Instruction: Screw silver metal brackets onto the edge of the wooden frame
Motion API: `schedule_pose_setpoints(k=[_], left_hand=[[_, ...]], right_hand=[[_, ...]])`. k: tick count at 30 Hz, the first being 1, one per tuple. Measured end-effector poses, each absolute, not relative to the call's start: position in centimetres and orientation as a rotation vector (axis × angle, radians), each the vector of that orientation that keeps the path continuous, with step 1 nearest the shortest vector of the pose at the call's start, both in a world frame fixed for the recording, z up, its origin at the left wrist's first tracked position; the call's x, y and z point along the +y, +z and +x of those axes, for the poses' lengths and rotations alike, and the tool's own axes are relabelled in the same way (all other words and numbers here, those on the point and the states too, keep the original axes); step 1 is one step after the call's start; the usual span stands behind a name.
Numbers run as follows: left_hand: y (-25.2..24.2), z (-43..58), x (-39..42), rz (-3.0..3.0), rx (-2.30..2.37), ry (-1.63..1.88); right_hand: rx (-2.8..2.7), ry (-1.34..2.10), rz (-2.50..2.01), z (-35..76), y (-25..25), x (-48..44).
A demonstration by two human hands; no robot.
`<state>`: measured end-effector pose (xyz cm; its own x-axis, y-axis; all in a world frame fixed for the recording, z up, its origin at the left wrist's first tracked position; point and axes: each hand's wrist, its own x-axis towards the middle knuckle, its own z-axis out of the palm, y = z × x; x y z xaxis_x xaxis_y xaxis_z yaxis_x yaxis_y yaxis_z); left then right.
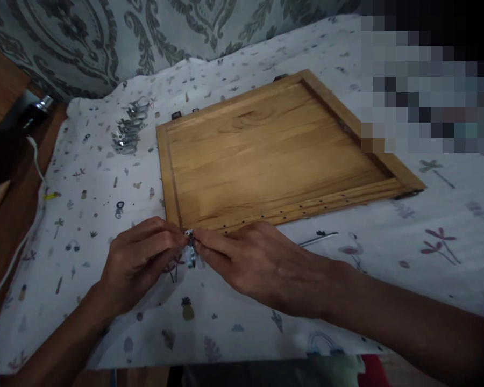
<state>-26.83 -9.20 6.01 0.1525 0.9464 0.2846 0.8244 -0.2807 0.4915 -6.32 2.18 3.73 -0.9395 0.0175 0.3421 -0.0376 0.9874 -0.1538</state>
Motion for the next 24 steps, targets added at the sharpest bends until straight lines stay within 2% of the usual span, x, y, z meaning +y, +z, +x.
schedule_pose_setpoints(k=[24], left_hand=[[5.76,-26.92,-9.09,2.04,1.637,0.969]], right_hand=[[-2.821,0.205,0.004,-6.31,3.91,2.25]])
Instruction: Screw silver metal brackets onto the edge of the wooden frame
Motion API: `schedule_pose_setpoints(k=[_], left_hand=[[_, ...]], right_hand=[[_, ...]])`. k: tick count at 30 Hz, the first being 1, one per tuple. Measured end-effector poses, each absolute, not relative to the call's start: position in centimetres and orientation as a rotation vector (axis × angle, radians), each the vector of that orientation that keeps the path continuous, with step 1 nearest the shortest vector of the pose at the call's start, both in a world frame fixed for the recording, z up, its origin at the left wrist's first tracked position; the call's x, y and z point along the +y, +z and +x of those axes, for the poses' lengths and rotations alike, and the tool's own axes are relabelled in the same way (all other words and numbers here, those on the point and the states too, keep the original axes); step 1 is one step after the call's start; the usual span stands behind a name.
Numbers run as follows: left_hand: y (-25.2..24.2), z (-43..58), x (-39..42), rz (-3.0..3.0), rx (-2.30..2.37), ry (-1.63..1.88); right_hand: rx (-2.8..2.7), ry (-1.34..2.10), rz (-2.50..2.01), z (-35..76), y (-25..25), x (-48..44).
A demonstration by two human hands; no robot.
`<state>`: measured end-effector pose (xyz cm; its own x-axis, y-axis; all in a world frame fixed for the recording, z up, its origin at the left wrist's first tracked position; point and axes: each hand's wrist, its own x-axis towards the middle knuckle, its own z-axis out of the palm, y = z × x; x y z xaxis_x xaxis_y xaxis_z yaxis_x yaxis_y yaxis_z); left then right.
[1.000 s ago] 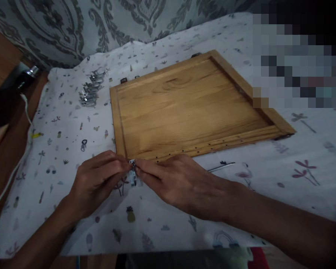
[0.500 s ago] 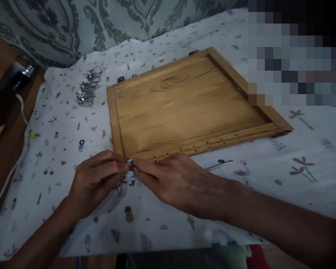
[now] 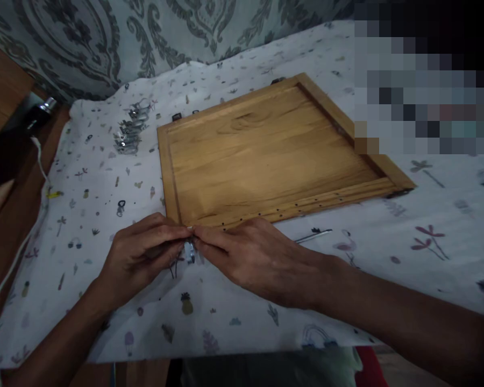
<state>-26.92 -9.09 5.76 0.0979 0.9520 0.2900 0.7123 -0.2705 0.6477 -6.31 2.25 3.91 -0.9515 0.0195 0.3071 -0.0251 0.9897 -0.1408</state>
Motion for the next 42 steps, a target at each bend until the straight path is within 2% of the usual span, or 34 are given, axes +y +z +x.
schedule_pose_setpoints(k=[7,16,26,42], left_hand=[[6.7,-27.4,-9.0,2.018,1.745,0.924],[6.7,-28.2,-9.6,2.079,1.723,0.595],[6.7,-28.1,-9.7,2.106,1.705,0.514],[6.2,-27.4,-9.8,2.055,1.763,0.604]], right_hand=[[-2.832,0.181,-0.025,-6.6,3.7,2.2],[-2.852,0.175,0.0,-6.5,3.8,2.3],[-2.825,0.084,0.034,-6.4,3.7,2.3],[-2.802,0.117,0.037,-6.3,3.6,2.1]])
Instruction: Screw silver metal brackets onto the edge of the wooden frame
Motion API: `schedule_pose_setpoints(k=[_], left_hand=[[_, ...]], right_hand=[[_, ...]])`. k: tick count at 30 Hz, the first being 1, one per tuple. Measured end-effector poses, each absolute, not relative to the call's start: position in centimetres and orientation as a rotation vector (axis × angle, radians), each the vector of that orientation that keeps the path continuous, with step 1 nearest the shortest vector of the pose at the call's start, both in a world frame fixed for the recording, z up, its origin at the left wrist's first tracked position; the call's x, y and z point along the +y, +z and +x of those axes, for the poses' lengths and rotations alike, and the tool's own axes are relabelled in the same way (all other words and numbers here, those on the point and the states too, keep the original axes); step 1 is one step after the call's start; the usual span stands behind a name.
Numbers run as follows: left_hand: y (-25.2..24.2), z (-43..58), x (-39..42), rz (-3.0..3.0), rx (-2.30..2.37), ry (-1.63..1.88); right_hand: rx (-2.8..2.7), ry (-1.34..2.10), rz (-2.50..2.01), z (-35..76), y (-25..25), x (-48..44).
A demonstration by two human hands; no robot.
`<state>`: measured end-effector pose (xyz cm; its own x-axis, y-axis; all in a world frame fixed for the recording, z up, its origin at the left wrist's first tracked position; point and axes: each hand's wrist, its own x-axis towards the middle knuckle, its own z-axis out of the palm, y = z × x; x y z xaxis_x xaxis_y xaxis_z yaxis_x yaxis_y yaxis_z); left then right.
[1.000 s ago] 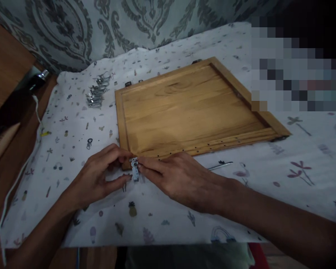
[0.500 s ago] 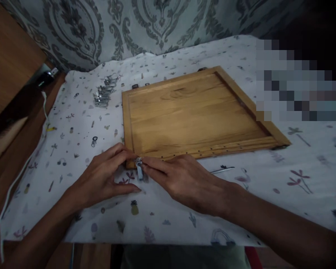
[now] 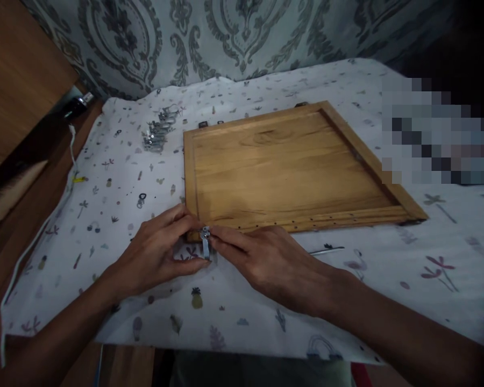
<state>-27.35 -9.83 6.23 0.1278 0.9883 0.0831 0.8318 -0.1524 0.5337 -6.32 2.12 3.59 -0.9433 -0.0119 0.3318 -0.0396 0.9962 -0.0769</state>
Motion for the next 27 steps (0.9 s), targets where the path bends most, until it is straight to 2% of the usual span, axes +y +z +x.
schedule_pose_setpoints(k=[27], left_hand=[[5.71,-27.45,-9.52,1.987,1.752,0.684]], right_hand=[[-2.742,0.151,0.033,-6.27,3.7,2.36]])
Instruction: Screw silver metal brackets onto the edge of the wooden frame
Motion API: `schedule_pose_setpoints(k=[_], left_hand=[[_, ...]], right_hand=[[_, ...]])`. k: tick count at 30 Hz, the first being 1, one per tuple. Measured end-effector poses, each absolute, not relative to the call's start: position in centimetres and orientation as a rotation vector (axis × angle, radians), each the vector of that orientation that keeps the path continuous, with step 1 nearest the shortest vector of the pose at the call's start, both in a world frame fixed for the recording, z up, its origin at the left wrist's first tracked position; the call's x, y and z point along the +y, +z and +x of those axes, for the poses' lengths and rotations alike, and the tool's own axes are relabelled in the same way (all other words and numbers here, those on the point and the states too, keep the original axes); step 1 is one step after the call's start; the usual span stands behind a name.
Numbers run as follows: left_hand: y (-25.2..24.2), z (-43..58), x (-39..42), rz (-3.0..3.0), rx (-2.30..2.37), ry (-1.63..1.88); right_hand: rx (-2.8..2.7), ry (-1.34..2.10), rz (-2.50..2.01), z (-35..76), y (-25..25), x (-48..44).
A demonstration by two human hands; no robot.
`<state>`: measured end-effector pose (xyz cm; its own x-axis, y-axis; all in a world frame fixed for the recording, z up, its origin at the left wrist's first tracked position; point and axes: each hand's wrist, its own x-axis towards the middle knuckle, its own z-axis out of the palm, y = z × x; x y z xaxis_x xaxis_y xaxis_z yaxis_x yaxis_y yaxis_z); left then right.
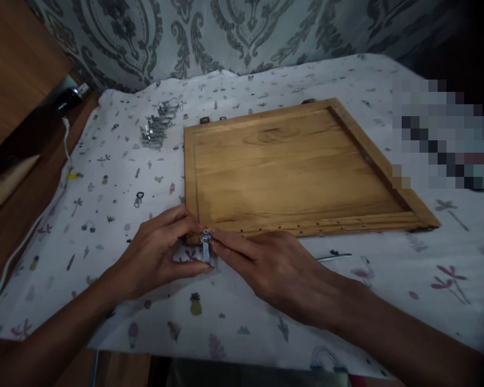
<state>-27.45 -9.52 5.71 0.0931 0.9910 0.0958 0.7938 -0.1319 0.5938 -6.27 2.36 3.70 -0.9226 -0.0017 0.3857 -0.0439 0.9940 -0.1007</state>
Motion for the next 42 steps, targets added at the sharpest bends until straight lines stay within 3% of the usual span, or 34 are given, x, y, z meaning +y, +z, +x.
schedule_pose_setpoints(k=[27,42], left_hand=[[5.4,-27.4,-9.4,2.041,1.737,0.687],[4.1,-27.9,-9.6,2.103,1.793,0.72]], right_hand=[[-2.617,0.386,-0.011,-6.3,4.7,2.8],[-2.927,0.184,-0.503,1.6,6.8,2.6]])
